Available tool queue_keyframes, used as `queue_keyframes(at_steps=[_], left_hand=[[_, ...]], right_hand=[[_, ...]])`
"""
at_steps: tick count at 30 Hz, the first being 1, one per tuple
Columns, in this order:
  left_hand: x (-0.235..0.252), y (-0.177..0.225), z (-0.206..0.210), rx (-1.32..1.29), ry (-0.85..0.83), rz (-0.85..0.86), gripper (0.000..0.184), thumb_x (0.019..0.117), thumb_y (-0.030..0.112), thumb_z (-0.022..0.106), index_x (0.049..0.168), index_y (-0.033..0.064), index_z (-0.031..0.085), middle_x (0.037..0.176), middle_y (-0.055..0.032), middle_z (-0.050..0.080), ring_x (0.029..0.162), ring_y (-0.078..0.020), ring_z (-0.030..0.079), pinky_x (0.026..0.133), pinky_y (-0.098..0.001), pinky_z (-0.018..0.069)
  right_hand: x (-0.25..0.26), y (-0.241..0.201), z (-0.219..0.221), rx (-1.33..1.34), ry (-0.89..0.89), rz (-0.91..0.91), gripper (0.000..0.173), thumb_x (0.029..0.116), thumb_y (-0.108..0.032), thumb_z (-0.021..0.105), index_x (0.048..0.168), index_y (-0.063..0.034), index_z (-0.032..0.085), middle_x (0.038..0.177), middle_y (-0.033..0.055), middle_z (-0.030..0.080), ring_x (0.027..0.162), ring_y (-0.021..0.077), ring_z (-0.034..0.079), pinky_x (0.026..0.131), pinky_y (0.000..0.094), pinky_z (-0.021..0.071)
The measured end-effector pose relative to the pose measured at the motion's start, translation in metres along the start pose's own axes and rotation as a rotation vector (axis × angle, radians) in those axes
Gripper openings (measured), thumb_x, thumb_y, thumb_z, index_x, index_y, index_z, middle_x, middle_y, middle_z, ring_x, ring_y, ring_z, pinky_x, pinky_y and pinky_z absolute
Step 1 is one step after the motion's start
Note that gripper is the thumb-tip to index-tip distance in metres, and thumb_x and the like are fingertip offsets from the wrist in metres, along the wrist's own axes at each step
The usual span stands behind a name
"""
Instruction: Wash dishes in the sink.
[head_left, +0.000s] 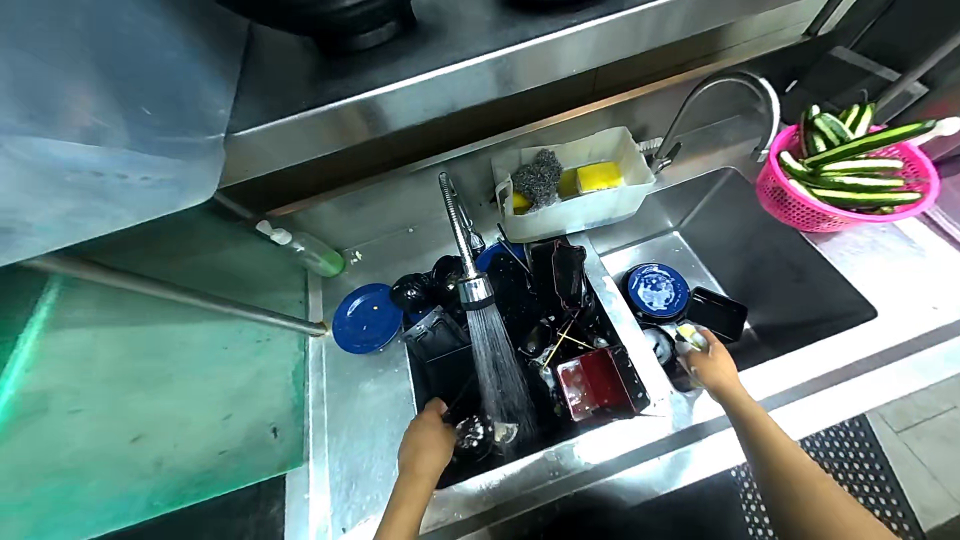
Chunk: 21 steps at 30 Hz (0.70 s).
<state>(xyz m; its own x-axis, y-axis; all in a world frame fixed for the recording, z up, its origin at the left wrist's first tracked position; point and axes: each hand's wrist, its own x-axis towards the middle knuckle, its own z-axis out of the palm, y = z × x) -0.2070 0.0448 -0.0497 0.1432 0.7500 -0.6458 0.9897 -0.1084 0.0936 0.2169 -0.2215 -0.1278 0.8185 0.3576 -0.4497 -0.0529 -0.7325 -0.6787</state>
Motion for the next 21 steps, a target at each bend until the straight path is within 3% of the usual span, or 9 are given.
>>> queue_keyframes(at_steps=[3,6,8,10,11,13,14,18,21], left_hand=[[0.023,-0.011,0.019,-0.292,-0.021,0.112,0.047,0.0948,0.013,0.062,0.141,0.0101,0.054,0.107,-0.0142,0.072,0.091,-0.0288,0.072,0.081,-0.0515,0.0597],[0.021,0.000,0.041,-0.197,0.036,0.110,0.067,0.0898,0.025,0.066,0.153,0.0160,0.046,0.138,-0.0172,0.060,0.122,-0.0351,0.061,0.102,-0.0567,0.0502],[0.010,0.009,0.056,-0.091,0.293,0.146,0.060,0.0905,0.032,0.065,0.148,0.0160,0.054,0.142,-0.0193,0.056,0.128,-0.0402,0.055,0.104,-0.0583,0.0469],[0.002,0.022,0.066,-0.040,0.511,0.250,0.043,0.0932,0.035,0.064,0.130,0.0121,0.068,0.129,-0.0201,0.063,0.120,-0.0416,0.059,0.098,-0.0583,0.0497],[-0.003,0.031,0.067,-0.016,0.467,0.262,0.045,0.0952,0.043,0.062,0.128,0.0127,0.069,0.130,-0.0189,0.063,0.120,-0.0403,0.060,0.096,-0.0578,0.0509],[-0.007,0.050,0.067,0.042,0.187,0.181,0.066,0.0935,0.063,0.059,0.140,0.0164,0.062,0.145,-0.0164,0.055,0.130,-0.0377,0.056,0.099,-0.0577,0.0521],[-0.004,0.058,0.069,0.061,0.097,0.135,0.071,0.0900,0.063,0.064,0.144,0.0167,0.058,0.151,-0.0172,0.049,0.133,-0.0389,0.053,0.099,-0.0579,0.0528],[0.011,0.076,0.063,0.139,-0.054,0.007,0.078,0.0847,0.029,0.075,0.153,0.0099,0.042,0.149,-0.0235,0.047,0.126,-0.0413,0.058,0.096,-0.0561,0.0545],[0.018,0.067,0.058,0.172,-0.094,0.150,0.065,0.0887,0.017,0.069,0.150,0.0177,0.049,0.148,-0.0254,0.048,0.127,-0.0454,0.056,0.098,-0.0598,0.0526]], right_hand=[[-0.008,-0.009,-0.001,0.064,0.021,-0.024,0.051,0.1009,-0.015,0.062,0.149,-0.0089,0.047,0.121,0.0272,0.064,0.097,0.0404,0.068,0.085,0.0622,0.0561],[-0.016,-0.016,-0.003,0.079,0.024,-0.041,0.051,0.1006,-0.014,0.062,0.149,-0.0098,0.048,0.126,0.0259,0.064,0.103,0.0392,0.068,0.089,0.0606,0.0555],[-0.023,-0.018,-0.006,0.073,0.024,-0.071,0.050,0.1003,-0.013,0.063,0.148,-0.0091,0.049,0.127,0.0251,0.064,0.106,0.0377,0.067,0.091,0.0595,0.0548],[-0.029,-0.018,-0.008,0.098,0.033,-0.094,0.050,0.0998,-0.012,0.063,0.147,-0.0077,0.050,0.126,0.0248,0.064,0.105,0.0366,0.067,0.090,0.0587,0.0552],[-0.032,-0.017,-0.009,0.118,0.035,-0.097,0.050,0.0996,-0.011,0.064,0.147,-0.0074,0.050,0.124,0.0248,0.064,0.103,0.0360,0.068,0.089,0.0581,0.0560],[-0.038,-0.018,-0.007,0.143,0.036,-0.090,0.050,0.0993,-0.010,0.063,0.147,-0.0074,0.050,0.122,0.0246,0.065,0.099,0.0355,0.069,0.086,0.0574,0.0572],[-0.040,-0.019,-0.005,0.145,0.034,-0.082,0.049,0.0992,-0.011,0.063,0.146,-0.0083,0.051,0.122,0.0239,0.065,0.100,0.0354,0.068,0.086,0.0574,0.0567],[-0.049,-0.029,-0.001,0.157,0.017,-0.094,0.049,0.0986,-0.010,0.064,0.146,-0.0088,0.051,0.121,0.0221,0.066,0.100,0.0336,0.069,0.086,0.0555,0.0573],[-0.054,-0.035,-0.004,0.134,0.012,-0.122,0.048,0.0978,-0.012,0.065,0.144,-0.0089,0.053,0.119,0.0208,0.067,0.098,0.0314,0.069,0.085,0.0542,0.0574]])
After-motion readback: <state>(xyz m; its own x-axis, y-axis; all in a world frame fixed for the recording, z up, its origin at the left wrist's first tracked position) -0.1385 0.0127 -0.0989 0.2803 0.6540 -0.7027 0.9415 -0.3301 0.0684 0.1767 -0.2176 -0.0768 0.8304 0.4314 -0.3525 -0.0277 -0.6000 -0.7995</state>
